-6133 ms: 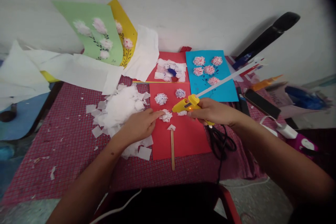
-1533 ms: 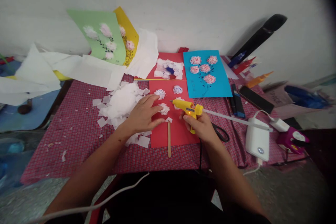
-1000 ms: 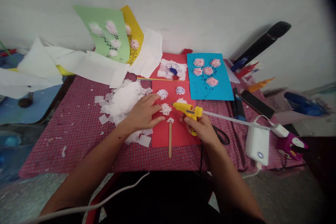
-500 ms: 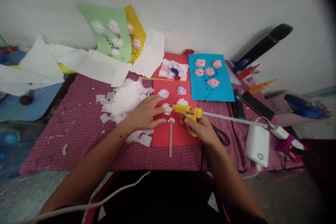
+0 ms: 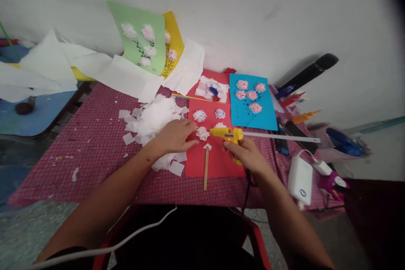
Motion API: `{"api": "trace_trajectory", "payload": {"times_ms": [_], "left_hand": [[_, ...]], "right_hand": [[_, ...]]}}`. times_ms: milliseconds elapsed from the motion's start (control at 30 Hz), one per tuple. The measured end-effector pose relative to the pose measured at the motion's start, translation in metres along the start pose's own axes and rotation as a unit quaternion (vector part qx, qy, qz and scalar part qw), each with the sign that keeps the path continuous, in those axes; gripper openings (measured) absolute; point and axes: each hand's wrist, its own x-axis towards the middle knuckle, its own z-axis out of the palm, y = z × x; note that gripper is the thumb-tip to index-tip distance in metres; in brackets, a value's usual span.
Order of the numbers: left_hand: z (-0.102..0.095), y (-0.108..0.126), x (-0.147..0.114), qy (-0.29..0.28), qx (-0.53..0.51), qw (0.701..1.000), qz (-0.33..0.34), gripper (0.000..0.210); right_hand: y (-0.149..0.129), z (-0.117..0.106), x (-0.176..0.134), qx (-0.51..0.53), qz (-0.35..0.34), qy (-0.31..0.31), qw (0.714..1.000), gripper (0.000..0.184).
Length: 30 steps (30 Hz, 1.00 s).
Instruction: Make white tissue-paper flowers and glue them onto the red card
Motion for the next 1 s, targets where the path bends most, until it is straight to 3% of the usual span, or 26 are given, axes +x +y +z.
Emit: {"api": "trace_trajectory", "payload": {"times_ms": [167, 467, 1000], "left_hand": [[-0.001, 0.0, 0.0, -0.019, -0.006, 1.0, 0.0, 0.032], [0.007, -0.004, -0.002, -0.002, -0.027, 1.0, 0.001, 0.042], [0.007, -0.003, -0.003, 0.003, -0.031, 1.0, -0.002, 0.043]], "right_hand": [[-0.013, -0.001, 0.003, -0.048, 0.006, -0.009, 0.999, 0.039], [-0.026, -0.001, 0.007, -0.092, 0.025, -0.031, 0.995, 0.039], [-0.027, -0.003, 0.015, -0.146, 0.008, -0.063, 0.987, 0.038]]}}
